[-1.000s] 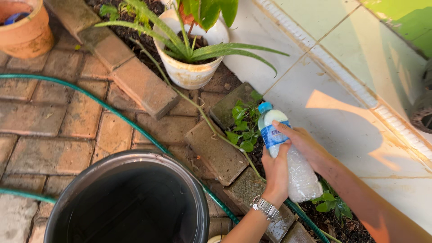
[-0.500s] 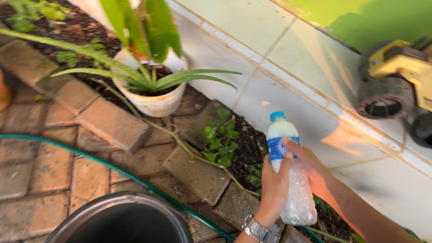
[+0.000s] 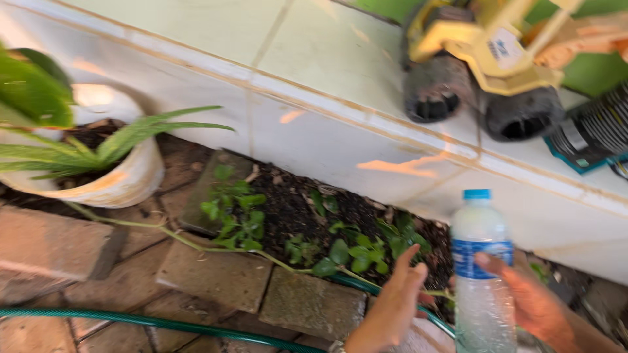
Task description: The person waters plants in a garden bed by hand using a plastic water bottle and a bucket of water.
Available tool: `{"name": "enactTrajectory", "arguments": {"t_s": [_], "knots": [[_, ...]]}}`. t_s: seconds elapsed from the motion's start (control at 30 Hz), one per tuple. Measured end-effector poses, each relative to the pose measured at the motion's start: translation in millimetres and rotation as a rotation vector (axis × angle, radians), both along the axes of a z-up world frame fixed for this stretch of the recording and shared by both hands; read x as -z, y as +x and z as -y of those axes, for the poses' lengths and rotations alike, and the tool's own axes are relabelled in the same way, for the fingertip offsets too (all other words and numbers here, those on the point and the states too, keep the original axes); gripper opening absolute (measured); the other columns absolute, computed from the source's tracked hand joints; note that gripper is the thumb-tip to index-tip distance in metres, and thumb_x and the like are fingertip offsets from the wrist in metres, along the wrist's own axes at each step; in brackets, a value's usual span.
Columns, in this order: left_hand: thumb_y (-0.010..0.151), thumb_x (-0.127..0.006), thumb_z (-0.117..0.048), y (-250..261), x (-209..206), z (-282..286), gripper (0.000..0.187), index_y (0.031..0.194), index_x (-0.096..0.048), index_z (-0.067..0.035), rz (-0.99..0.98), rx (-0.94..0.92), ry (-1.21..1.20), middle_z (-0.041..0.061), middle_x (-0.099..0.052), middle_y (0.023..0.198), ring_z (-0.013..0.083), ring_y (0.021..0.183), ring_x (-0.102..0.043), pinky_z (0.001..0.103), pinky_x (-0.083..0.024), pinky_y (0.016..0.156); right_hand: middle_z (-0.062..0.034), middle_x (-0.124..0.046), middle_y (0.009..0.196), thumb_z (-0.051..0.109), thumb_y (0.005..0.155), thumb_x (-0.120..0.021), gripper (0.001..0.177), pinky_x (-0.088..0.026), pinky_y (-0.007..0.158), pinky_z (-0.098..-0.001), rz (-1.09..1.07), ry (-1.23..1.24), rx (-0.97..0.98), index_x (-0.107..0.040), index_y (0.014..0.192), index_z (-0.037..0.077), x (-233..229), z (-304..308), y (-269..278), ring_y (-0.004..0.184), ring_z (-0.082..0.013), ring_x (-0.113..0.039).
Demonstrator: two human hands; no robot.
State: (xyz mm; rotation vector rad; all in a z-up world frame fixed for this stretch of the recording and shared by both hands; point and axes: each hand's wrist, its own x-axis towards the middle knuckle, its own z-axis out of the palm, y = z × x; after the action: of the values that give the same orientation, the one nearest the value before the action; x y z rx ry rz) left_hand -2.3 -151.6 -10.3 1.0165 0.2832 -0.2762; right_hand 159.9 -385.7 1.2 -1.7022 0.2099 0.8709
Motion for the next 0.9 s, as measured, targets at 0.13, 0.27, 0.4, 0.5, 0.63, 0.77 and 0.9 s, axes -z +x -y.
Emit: {"name": "enactTrajectory", "arguments": {"t_s": [0.13,0.27,0.4,0.5,0.63,0.77,0.9], "knots": [[0.101,-0.046,-0.050,-9.9,32.7,6.9,0.066,0.155,-0.034,-0.013,0.044,0.018,0.215,0.015,-0.066,0.119,0.0212,0.097,-0.068,0.035,-0.053,0.087,-0.0329,-0.071,0.114,0.030,0.089,-0.078,0.068,-0.061,0.080,-0.0649,0.085,-0.088,0.017,-0.048,0.146,0.008,0.2,81.5,9.3,0.099,-0.0471,-0.076],[0.101,-0.047,-0.044,-26.8,66.0,-1.5,0.060,0.152,-0.037,-0.014,-0.055,0.102,0.359,0.010,-0.068,0.120,0.0158,0.103,-0.068,0.031,-0.055,0.089,-0.0369,-0.070,0.104,0.029,0.086,-0.079,0.068,-0.061,0.075,-0.0636,0.233,-0.141,0.020,-0.055,0.138,-0.009,-2.0,138.1,8.4,0.092,-0.0501,-0.078],[0.098,-0.052,-0.039,-46.3,98.4,-7.3,0.052,0.143,-0.049,-0.012,-0.227,-0.022,0.383,0.012,-0.070,0.115,0.0173,0.098,-0.072,0.033,-0.058,0.085,-0.0352,-0.071,0.104,0.027,0.082,-0.076,0.067,-0.060,0.077,-0.0603,0.373,-0.190,0.009,-0.053,0.135,-0.008,-10.7,157.8,6.0,0.093,-0.0459,-0.077],[0.095,-0.055,-0.034,-54.0,120.4,-6.3,0.047,0.136,-0.056,-0.010,-0.229,-0.210,0.325,0.012,-0.073,0.115,0.0199,0.094,-0.073,0.032,-0.058,0.084,-0.0333,-0.069,0.107,0.021,0.089,-0.076,0.062,-0.060,0.078,-0.0585,0.497,0.089,-0.007,-0.050,0.136,-0.009,-22.7,157.2,14.3,0.092,-0.0453,-0.074],[0.095,-0.056,-0.029,-69.4,133.3,-2.7,0.042,0.131,-0.061,-0.008,-0.239,-0.313,0.266,0.012,-0.075,0.114,0.0206,0.092,-0.074,0.034,-0.058,0.082,-0.0249,-0.068,0.111,0.026,0.092,-0.077,0.061,-0.060,0.077,-0.0555,0.503,0.376,0.015,-0.048,0.137,-0.005,-50.1,159.7,40.7,0.095,-0.0406,-0.073],[0.096,-0.053,-0.026,-71.4,126.7,-2.2,0.038,0.128,-0.063,-0.008,-0.322,-0.339,0.283,0.012,-0.076,0.116,0.0211,0.093,-0.076,0.034,-0.058,0.083,-0.0259,-0.067,0.102,0.040,0.094,-0.080,0.070,-0.059,0.081,-0.0545,0.482,0.487,-0.004,-0.050,0.136,-0.007,-79.2,163.1,61.4,0.092,-0.0426,-0.074],[0.098,-0.051,-0.020,-63.9,114.5,-3.3,0.034,0.125,-0.064,-0.003,-0.319,-0.485,0.213,0.015,-0.075,0.115,0.0239,0.093,-0.074,0.036,-0.058,0.085,-0.0248,-0.066,0.098,0.048,0.092,-0.079,0.074,-0.062,0.078,-0.0556,0.542,0.384,0.007,-0.050,0.137,-0.003,-83.9,183.9,51.9,0.087,-0.0407,-0.073]]}}
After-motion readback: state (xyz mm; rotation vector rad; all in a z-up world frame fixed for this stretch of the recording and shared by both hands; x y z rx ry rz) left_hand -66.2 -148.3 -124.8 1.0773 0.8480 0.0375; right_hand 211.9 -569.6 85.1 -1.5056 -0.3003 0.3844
